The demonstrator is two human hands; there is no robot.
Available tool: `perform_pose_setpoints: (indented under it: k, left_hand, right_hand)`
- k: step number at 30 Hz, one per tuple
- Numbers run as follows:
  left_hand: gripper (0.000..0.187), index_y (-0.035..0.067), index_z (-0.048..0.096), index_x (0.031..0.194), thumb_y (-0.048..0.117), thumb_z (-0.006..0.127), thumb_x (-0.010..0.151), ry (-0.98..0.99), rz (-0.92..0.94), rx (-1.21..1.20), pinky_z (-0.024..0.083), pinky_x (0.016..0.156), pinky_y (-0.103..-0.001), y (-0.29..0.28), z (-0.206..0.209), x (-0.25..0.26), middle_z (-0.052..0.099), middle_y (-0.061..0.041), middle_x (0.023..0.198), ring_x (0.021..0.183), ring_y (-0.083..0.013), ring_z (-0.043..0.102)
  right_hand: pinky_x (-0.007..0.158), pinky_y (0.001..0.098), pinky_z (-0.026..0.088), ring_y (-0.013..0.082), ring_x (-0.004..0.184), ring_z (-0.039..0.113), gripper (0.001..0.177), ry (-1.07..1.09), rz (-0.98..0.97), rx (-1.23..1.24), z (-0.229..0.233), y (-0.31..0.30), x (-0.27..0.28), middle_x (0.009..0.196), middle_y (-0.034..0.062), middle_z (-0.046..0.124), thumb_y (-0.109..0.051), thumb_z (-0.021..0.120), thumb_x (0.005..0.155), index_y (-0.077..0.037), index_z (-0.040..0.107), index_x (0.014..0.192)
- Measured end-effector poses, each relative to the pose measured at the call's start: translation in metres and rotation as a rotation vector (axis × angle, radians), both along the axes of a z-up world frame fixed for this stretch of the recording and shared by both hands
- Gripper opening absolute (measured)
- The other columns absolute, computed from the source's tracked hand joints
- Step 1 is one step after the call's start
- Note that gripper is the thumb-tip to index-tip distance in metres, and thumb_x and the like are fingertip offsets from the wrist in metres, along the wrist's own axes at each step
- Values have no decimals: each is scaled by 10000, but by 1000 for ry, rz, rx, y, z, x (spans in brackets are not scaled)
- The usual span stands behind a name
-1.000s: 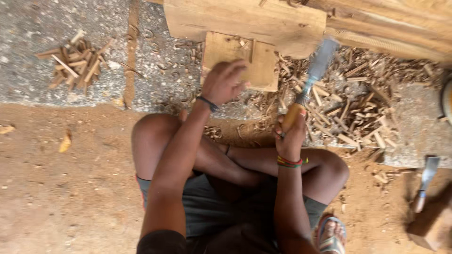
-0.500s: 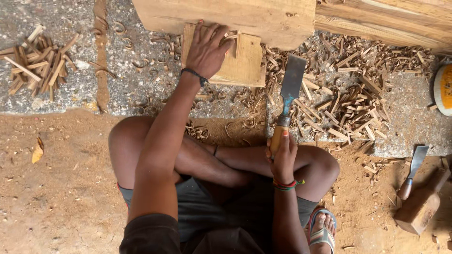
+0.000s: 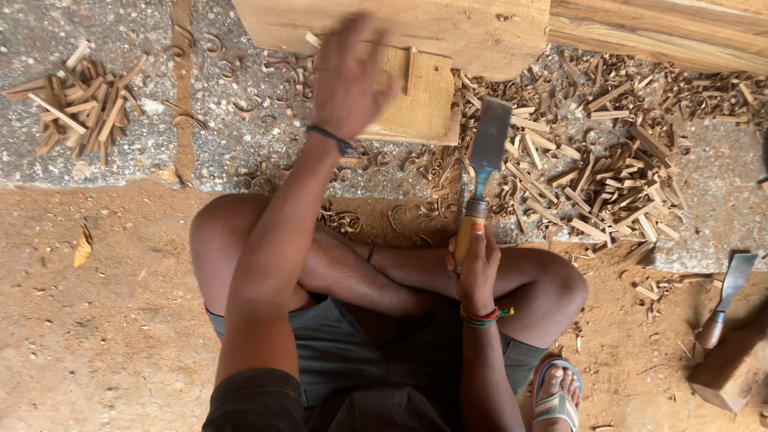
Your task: The person sits on the ground and uses a chisel to carve a small wooden block. They repeatedly strike the chisel with a wooden mallet to remove wood shavings and shape the block. The person occasionally pauses to clear shavings from the work area.
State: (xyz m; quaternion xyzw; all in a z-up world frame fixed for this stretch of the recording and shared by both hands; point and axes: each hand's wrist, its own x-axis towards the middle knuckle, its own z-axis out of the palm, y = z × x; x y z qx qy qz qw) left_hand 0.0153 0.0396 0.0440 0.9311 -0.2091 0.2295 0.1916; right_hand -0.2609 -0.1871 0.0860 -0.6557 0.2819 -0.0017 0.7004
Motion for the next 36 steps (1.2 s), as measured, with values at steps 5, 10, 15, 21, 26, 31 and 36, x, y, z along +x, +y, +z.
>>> perform_pose_setpoints:
  k: [5,10,15,21,26,31,36]
  left_hand:
    - [758,102,557,1397,417,904,802,-23,-326,-26,354,1174,-606,-56,-10,-15,439,-196,1529,1383,-371,472]
    - [798,52,581,1401,387,918,760,-17,-152,-122,401,1112,-595,-37,-44,7,387,-213,1517,1313,-403,487]
    - [705,110,596,1409,351,891,816,-33,-112,-31,431,1146,-572,-48,-62,11,300,-143,1589,1337,-333,513]
    - [743,145,568,1479,293,901,832,-65,-96,7,442,1158,-524,-43,-61,9,319,-147,1622,1366,-310,506]
    - [870,89,511,1456,451,927,783,-61,-341,-169,429,1154,-561,-53,-26,-4,326,-202,1586,1355,-374,493]
    - [883,73,531,1385,596,870,759,-82,-565,-280,441,1057,-574,-72,14,-30,430,-233,1459,1258,-395,514]
    - [782,72,541,1352,672,707,878,108,-901,-219,535,790,-402,-114,20,-66,587,-53,759,767,-242,573]
  right_hand:
    - [352,249,340,112,437,498,374,38,65,-65,5,9,0,702,72,606,-356,436,1073,-9,572,1099]
    - [364,243,342,108,446,502,399,69,95,-105,9,16,1,708,68,612,-376,433,1076,-9,587,1082]
    - [352,242,328,105,443,494,416,88,116,-100,10,25,2,713,65,602,-405,434,1067,-15,576,1086]
    - [348,241,341,95,450,501,440,65,167,-104,15,30,-2,724,65,604,-425,423,1073,-13,578,1081]
    - [348,242,333,98,453,503,440,92,156,-84,20,30,0,731,64,602,-425,424,1068,-13,574,1108]
    - [347,239,314,95,435,467,444,120,178,-95,32,30,4,712,63,594,-421,411,1074,-24,592,1154]
    - [347,245,316,104,436,480,434,167,227,-95,49,31,11,713,70,595,-402,423,1071,-8,590,1143]
